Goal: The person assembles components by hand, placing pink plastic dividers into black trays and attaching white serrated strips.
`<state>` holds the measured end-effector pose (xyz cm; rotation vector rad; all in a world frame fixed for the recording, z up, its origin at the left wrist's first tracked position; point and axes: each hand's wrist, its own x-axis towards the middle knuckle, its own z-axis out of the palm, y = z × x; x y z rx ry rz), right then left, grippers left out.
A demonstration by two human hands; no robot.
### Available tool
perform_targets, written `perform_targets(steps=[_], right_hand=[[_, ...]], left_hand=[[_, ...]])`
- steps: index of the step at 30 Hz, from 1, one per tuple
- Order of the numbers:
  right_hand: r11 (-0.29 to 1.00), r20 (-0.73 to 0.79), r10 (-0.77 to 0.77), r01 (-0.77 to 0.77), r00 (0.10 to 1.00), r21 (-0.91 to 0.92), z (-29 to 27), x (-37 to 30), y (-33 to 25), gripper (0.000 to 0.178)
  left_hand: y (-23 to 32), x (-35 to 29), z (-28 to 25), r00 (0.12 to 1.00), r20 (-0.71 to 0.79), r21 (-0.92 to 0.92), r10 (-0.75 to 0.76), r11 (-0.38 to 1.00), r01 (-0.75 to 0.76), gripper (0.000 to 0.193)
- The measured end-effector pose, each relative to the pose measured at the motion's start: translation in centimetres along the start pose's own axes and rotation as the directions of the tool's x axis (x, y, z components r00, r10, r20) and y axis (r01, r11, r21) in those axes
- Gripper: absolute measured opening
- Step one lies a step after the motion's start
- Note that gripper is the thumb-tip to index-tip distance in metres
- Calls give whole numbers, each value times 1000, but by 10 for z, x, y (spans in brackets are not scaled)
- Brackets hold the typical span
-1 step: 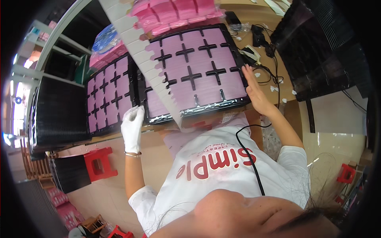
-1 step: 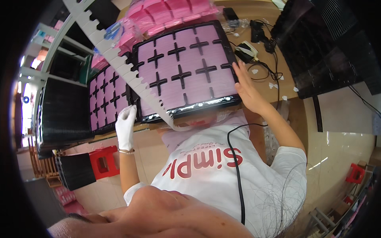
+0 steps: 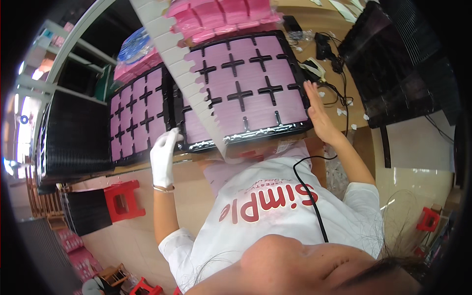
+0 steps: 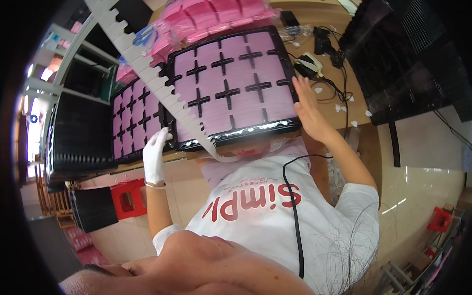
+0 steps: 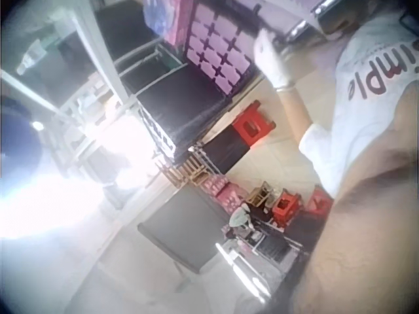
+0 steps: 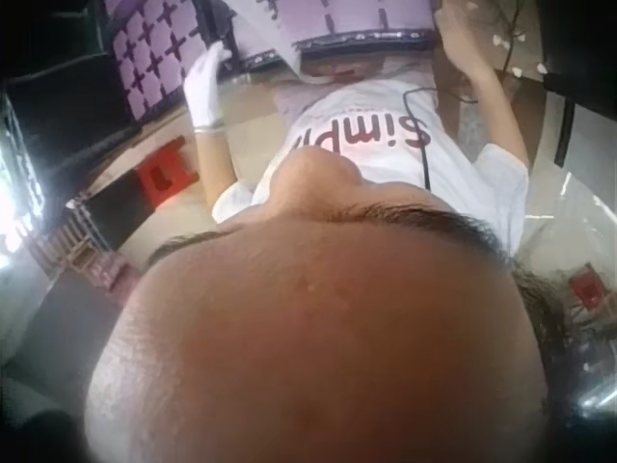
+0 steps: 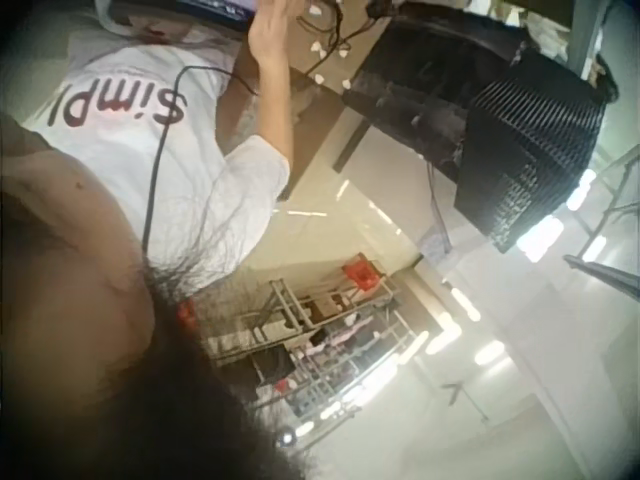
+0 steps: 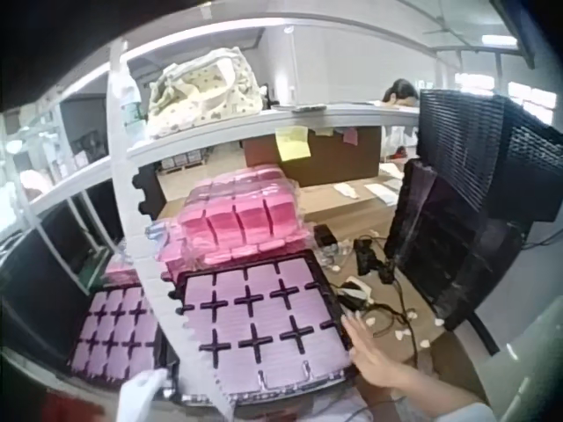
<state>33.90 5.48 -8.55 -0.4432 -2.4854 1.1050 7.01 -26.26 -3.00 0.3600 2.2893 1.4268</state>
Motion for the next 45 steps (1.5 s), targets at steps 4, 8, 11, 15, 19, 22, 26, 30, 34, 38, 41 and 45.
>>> perform_targets(steps=[4,8,11,15,19,22,26,30,34,38,41,45], right_hand=[[998,-7,-4,4,1000,-55,-1,-3,4,64],[999,-135,16,-20,991,-26,6,-5,7,68],[987,-154,151,-158,976,-34,13,-2,-4,71],[973,-179,197,-171,964,153,19,-1,-5,76],[975,-240,195,-162,951,150,19,-1,7,75],[984,-241,180,-173,954,46,17,-2,9,70],[991,-271,135,-137,953,15,13,3,16,64],[982,-380,133,-69,915,177,-7,0,15,59],[957,-441,139,-7,887,289,-13,-3,12,56],[894,-398,255,-58,881,444,-6,-1,16,54],[870,-379,279,-65,882,488,-1,5,10,53],[873,-389,285,-70,876,482,0,7,1,53]], left_hand=[[9,14,12,994,-79,-119,81,989,-90,57],[0,20,7,982,183,197,37,978,-74,83],[3,12,38,999,35,245,17,969,-25,95],[-31,29,25,982,111,-141,153,981,-136,73],[-14,20,20,998,12,-182,59,982,-56,58],[31,-4,32,977,-171,153,125,983,-99,54],[27,3,20,985,-72,-253,159,952,-172,50],[11,42,-62,897,-322,-211,302,901,-379,47],[-29,74,-177,817,-563,-393,130,827,-402,44],[-91,93,-247,824,-566,-425,17,850,-310,52],[-143,115,-272,827,-562,-389,0,882,-264,58],[-103,125,-225,634,-748,620,197,547,562,48]])
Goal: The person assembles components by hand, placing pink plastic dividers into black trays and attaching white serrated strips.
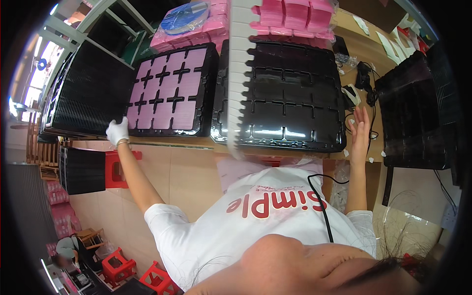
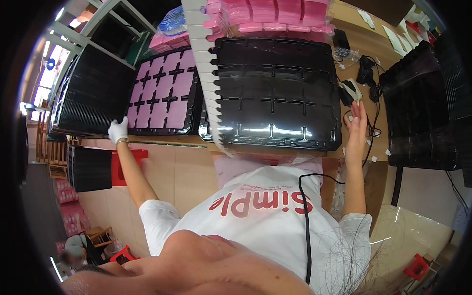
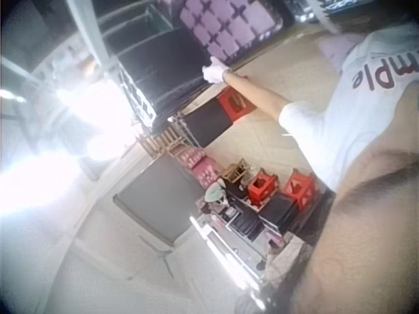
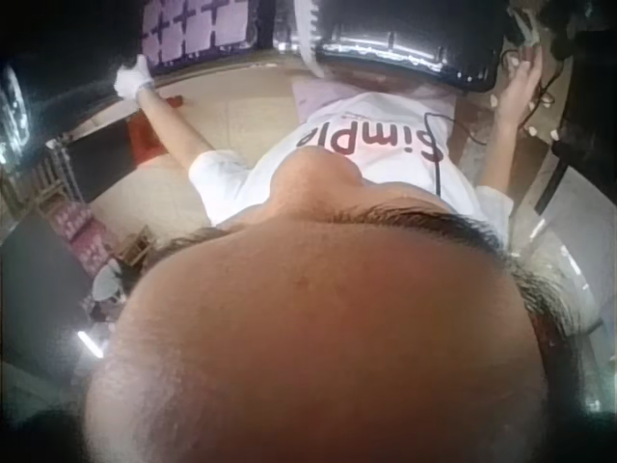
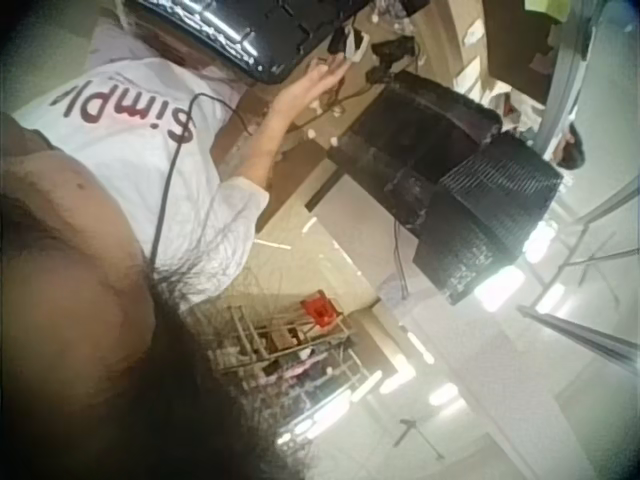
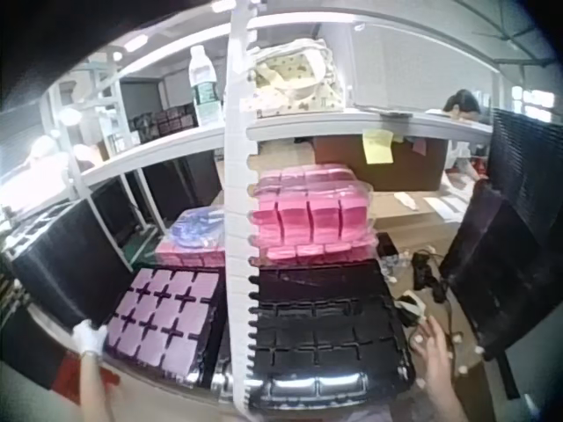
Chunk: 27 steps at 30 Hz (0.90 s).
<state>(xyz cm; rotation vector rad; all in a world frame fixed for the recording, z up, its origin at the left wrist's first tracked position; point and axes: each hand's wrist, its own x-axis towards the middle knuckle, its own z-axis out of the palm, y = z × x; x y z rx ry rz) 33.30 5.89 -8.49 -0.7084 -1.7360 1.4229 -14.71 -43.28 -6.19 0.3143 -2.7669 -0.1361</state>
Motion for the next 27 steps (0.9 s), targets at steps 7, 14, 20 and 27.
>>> perform_targets(steps=[7,14,20,27], right_hand=[[986,52,-94,100,994,-130,17,0,-18,54],[984,172,-154,168,973,-67,31,3,-36,51],[949,245,-264,297,933,-109,37,5,-51,54],[874,552,-444,476,706,94,112,-21,-89,19]], left_hand=[[110,-185,-56,375,121,-279,919,394,-876,74],[132,-191,-49,417,86,-248,905,424,-871,73],[108,-186,-49,388,139,-296,911,412,-862,67],[172,-229,-126,781,-588,-701,211,348,-622,38]])
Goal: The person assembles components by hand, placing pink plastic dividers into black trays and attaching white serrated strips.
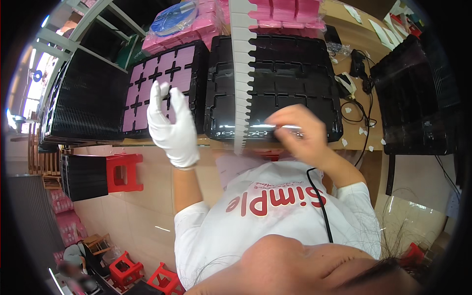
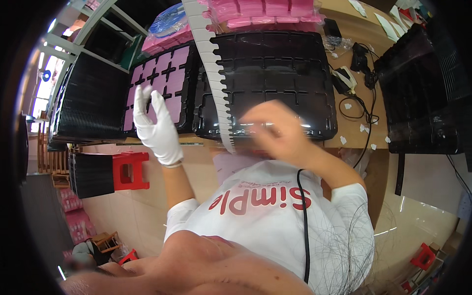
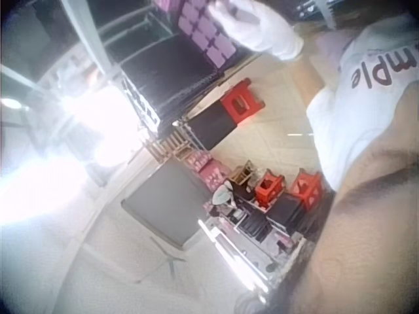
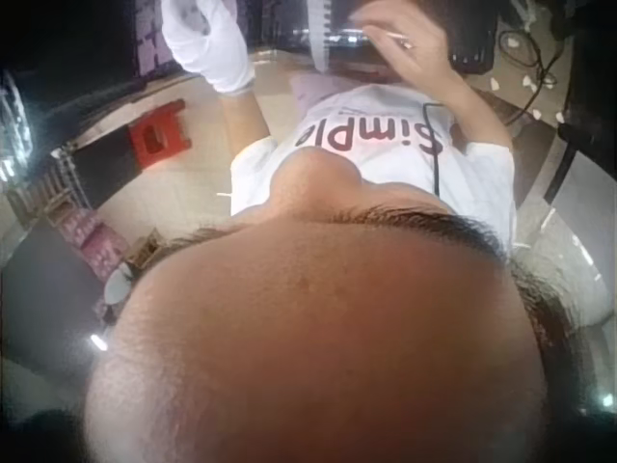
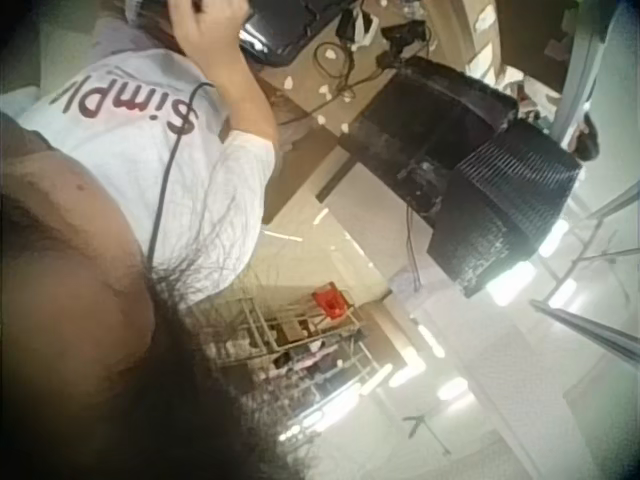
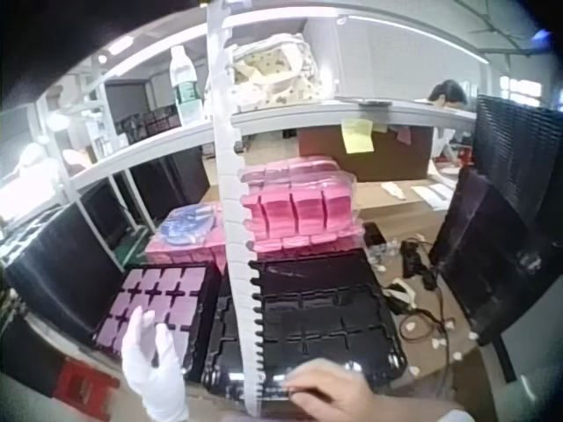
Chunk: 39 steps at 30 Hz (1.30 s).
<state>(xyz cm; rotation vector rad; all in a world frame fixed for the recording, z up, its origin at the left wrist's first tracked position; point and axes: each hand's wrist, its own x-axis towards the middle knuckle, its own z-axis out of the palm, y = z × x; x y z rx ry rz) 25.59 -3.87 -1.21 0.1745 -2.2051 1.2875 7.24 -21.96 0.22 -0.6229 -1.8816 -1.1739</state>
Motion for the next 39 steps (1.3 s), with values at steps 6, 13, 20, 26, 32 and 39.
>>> perform_targets(steps=[6,13,20,26,32,39], right_hand=[[966,1,-257,257,966,-44,99,5,-6,25],[935,259,-354,331,899,131,107,-11,-17,14],[999,46,-33,33,998,1,31,21,8,17],[926,532,270,-367,802,85,48,16,37,47],[741,550,482,-652,683,160,48,29,27,21],[727,424,508,-638,749,255,47,29,33,23]], left_hand=[[51,-18,5,989,-80,75,126,990,-120,71],[54,-12,-12,805,571,-294,-160,876,382,67],[5,-28,-16,397,907,-259,-139,559,788,12],[0,-7,-2,706,619,-529,-345,482,699,18],[9,4,-6,288,933,-297,-215,-11,955,34],[-13,-32,6,498,799,-340,-336,430,836,13]])
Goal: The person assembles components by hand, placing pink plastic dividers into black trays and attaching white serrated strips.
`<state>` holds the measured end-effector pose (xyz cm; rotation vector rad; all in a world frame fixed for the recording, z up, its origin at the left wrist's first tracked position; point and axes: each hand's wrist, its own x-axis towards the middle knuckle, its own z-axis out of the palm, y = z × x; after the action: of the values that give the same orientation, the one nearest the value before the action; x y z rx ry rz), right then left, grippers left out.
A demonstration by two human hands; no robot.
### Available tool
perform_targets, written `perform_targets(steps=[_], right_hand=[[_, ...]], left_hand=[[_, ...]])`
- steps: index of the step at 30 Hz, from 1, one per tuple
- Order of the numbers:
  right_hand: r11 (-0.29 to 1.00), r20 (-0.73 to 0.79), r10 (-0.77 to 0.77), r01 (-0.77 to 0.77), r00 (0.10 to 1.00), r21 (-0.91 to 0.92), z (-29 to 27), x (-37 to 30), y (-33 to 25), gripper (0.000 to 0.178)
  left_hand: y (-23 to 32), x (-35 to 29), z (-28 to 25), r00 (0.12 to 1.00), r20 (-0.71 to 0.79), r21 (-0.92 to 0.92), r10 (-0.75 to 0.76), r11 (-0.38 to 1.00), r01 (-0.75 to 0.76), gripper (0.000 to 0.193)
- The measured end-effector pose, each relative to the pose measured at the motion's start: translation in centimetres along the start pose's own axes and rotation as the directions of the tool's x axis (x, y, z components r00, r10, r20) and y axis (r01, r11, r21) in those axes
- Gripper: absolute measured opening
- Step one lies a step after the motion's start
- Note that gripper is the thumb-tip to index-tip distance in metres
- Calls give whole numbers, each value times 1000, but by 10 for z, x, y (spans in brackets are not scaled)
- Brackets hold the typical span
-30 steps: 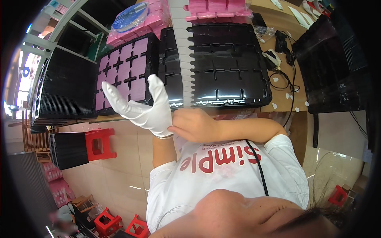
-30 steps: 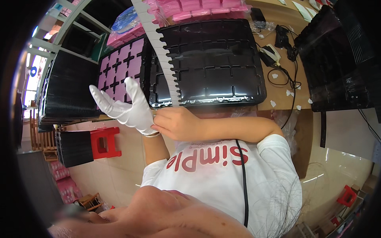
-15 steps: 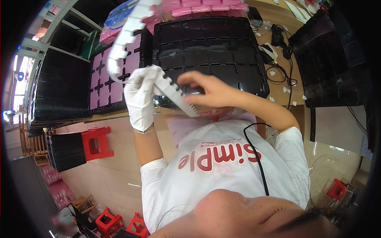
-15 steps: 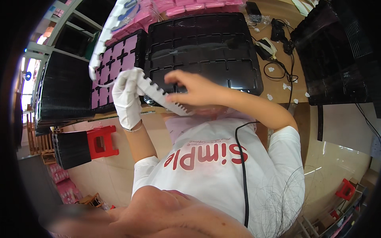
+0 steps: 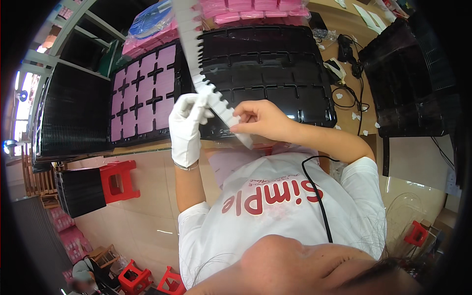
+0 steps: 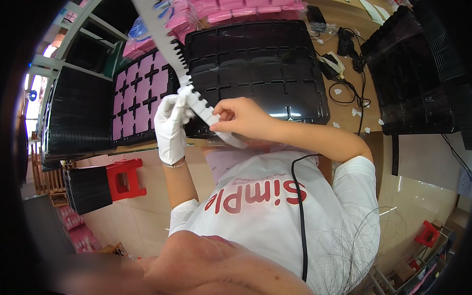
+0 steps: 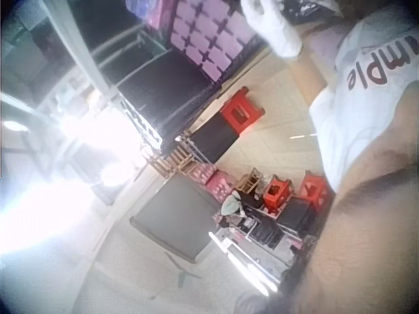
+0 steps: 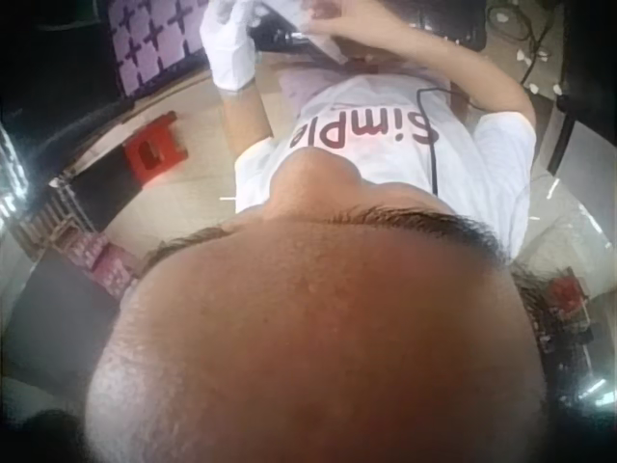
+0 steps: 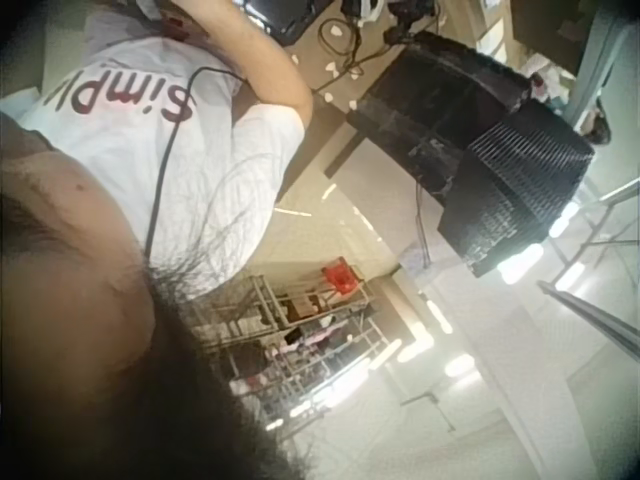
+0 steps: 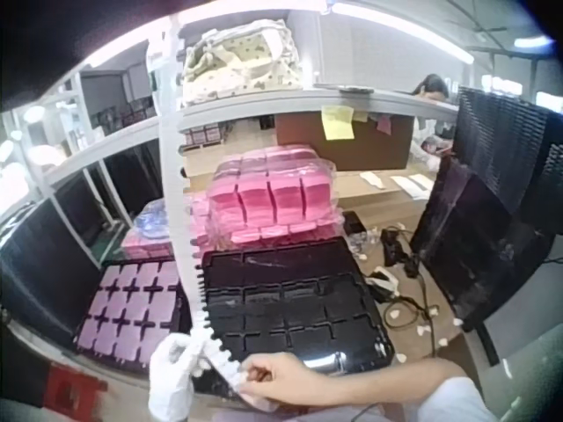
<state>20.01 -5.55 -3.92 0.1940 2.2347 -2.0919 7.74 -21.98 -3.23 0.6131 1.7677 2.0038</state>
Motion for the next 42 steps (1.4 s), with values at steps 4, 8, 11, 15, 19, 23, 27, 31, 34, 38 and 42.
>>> perform_targets(steps=[4,8,11,15,19,23,27,31,34,38,42], right_hand=[[994,-60,-37,43,998,104,-3,-1,5,18],[998,-74,-33,37,997,47,-12,6,0,13],[996,-165,-69,58,984,-72,-9,6,-12,10],[453,-99,-831,563,547,-691,-13,28,-3,11],[449,115,-799,714,590,-537,-19,36,-20,15],[821,-12,-511,484,859,-301,-63,81,-39,9],[920,-142,-362,329,921,-212,-118,177,-13,17],[819,-129,-265,153,956,-553,-121,248,8,18],[589,-162,-221,0,962,-808,-110,261,6,16],[462,-96,-322,68,942,-884,-117,268,16,15],[492,-65,-328,112,942,-863,-118,269,17,15]], left_hand=[[-11,11,-5,997,-69,-126,19,992,-28,33],[-5,7,8,968,147,-179,-204,957,229,42],[-9,8,14,987,57,-96,-154,983,159,20],[-9,13,22,992,-90,-91,-83,993,75,15],[-19,23,5,949,-313,-150,-22,988,-27,19],[-17,17,-32,729,-668,-53,149,968,-246,23],[-13,10,-35,827,-558,-149,71,971,-185,13],[-17,8,-16,939,-344,-91,-3,995,-30,9],[-19,7,-15,948,-315,-42,-40,999,29,10],[-20,6,-19,956,-286,4,-60,998,64,10],[-20,6,-17,965,-250,4,-81,996,85,10]])
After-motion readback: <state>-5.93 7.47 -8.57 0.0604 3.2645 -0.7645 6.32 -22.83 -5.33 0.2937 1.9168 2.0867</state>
